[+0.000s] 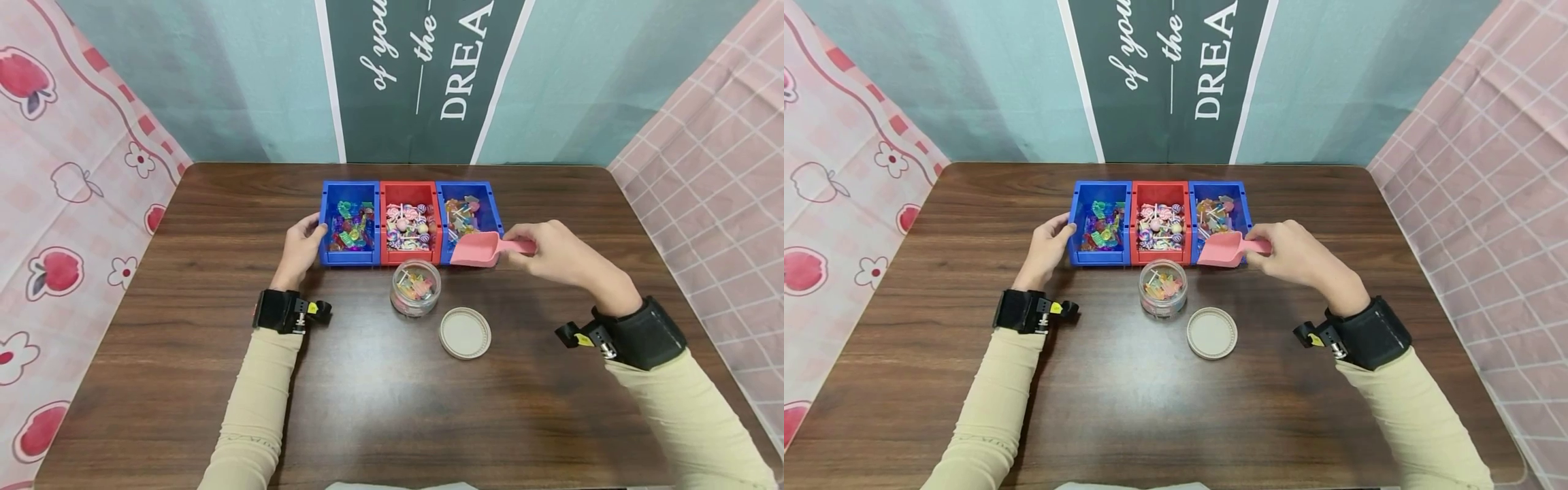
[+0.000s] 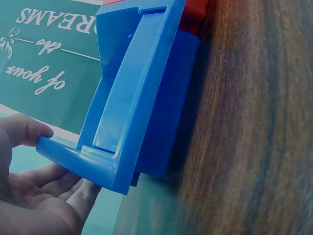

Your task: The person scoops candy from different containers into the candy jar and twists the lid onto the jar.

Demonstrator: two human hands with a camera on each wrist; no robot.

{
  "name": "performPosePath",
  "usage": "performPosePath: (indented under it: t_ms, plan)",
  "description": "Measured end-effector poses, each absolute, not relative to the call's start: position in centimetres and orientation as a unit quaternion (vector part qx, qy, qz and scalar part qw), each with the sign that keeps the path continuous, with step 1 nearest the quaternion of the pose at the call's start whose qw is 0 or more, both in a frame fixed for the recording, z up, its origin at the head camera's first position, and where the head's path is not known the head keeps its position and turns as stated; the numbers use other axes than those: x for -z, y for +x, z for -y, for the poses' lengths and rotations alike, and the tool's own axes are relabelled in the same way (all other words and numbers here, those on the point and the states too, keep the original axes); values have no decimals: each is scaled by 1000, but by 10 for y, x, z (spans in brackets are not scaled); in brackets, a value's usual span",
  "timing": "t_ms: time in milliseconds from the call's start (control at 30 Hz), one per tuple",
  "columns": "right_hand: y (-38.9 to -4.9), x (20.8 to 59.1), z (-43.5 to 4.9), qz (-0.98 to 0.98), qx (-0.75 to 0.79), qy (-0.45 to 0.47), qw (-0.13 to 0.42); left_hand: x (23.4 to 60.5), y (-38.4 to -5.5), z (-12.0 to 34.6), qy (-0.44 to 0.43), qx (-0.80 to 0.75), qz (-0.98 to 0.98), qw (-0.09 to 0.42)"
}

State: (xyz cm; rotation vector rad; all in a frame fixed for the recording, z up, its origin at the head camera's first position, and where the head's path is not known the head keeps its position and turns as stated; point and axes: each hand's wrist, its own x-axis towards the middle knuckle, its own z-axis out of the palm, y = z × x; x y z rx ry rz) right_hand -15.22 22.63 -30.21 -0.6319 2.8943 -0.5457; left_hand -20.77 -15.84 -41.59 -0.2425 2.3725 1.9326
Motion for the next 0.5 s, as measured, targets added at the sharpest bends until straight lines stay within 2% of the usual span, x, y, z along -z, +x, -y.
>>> performPosePath:
  t_ms: [233, 500]
  plan:
    - [-164, 304, -229, -969, 169, -169, 68, 415, -209, 157, -78, -627, -774, 38]
    - [-181, 303, -223, -977, 138, -132, 98, 415, -207, 158, -82, -621, -779, 40]
